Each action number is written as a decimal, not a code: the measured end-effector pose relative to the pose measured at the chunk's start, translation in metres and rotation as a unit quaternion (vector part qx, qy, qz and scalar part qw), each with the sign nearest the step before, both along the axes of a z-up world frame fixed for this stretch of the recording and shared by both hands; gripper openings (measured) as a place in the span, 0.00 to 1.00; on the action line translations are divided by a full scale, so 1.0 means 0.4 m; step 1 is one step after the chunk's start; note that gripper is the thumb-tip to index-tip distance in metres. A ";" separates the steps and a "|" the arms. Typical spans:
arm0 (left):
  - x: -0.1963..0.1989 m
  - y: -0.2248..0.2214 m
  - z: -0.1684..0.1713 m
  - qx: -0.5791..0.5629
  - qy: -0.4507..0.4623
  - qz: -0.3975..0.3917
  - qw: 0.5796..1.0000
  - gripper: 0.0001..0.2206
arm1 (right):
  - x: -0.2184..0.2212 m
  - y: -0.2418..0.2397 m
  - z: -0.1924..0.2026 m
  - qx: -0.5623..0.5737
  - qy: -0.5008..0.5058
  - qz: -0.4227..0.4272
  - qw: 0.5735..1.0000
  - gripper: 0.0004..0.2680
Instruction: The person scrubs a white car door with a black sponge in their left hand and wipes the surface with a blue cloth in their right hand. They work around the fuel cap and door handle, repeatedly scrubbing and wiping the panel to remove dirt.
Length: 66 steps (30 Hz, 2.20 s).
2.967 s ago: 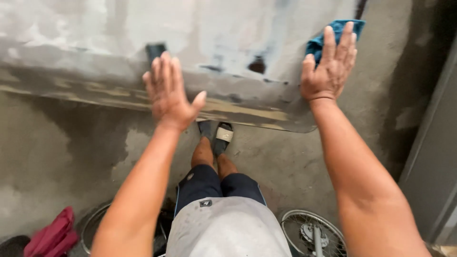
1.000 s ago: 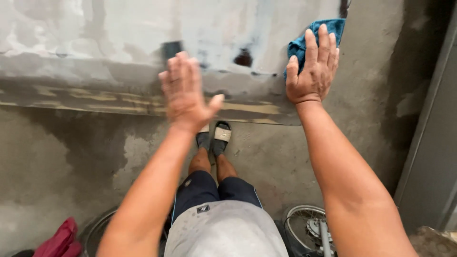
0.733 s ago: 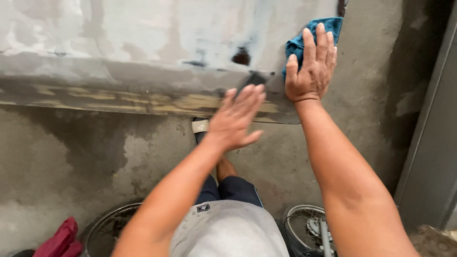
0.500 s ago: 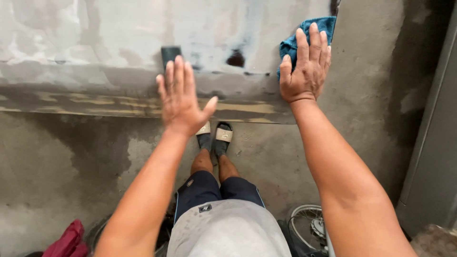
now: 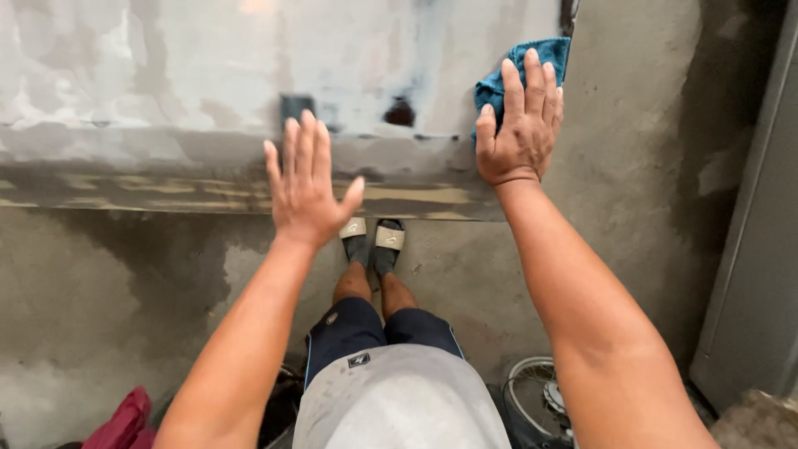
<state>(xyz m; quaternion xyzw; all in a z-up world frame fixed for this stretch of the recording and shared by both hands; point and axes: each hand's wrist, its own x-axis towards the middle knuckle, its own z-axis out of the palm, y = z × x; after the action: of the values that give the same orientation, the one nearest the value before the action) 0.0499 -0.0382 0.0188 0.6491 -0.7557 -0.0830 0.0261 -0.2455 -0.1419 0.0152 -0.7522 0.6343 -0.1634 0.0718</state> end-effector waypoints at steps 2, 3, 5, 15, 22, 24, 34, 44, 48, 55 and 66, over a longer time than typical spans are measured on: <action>-0.055 -0.070 0.006 0.011 0.039 0.039 0.998 0.47 | 0.003 -0.007 -0.004 -0.004 -0.005 -0.001 1.000 0.22; -0.089 -0.094 0.009 0.031 0.081 0.078 0.993 0.47 | -0.002 0.000 -0.004 0.001 -0.006 -0.003 1.000 0.22; -0.198 -0.100 0.027 0.026 0.124 0.032 0.991 0.48 | -0.005 0.000 -0.005 0.000 -0.005 -0.004 1.000 0.22; -0.004 0.014 0.018 0.004 -0.010 -0.002 1.000 0.44 | 0.001 -0.002 -0.006 0.006 -0.009 -0.011 1.000 0.21; -0.209 -0.144 0.037 0.027 0.097 0.053 0.993 0.48 | 0.001 -0.002 -0.013 -0.003 -0.003 0.001 1.000 0.22; -0.286 -0.122 0.040 0.056 0.106 -0.113 0.986 0.48 | -0.006 -0.003 -0.018 -0.007 0.005 -0.003 1.000 0.22; 0.112 -0.151 0.007 0.040 0.070 0.171 0.982 0.41 | 0.002 -0.002 0.002 0.013 0.010 -0.015 1.000 0.22; -0.124 -0.153 0.091 0.077 0.087 -0.254 0.960 0.46 | 0.013 -0.009 0.012 0.001 0.005 -0.017 1.000 0.23; 0.100 -0.198 0.021 0.011 0.066 -0.112 0.991 0.46 | 0.015 -0.014 0.014 0.018 0.011 -0.025 0.999 0.23; -0.066 -0.405 0.043 0.016 0.097 -0.018 0.995 0.48 | 0.017 -0.018 0.020 0.016 0.011 -0.028 0.999 0.23; 0.084 -0.338 0.053 0.054 0.061 -0.157 0.984 0.46 | 0.019 -0.020 0.034 0.044 -0.020 -0.039 0.998 0.24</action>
<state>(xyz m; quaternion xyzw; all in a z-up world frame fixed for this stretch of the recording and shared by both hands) 0.0835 -0.1732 0.0400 0.5169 -0.8394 -0.1663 0.0235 -0.2379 -0.1499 0.0289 -0.7199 0.6678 -0.1531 0.1109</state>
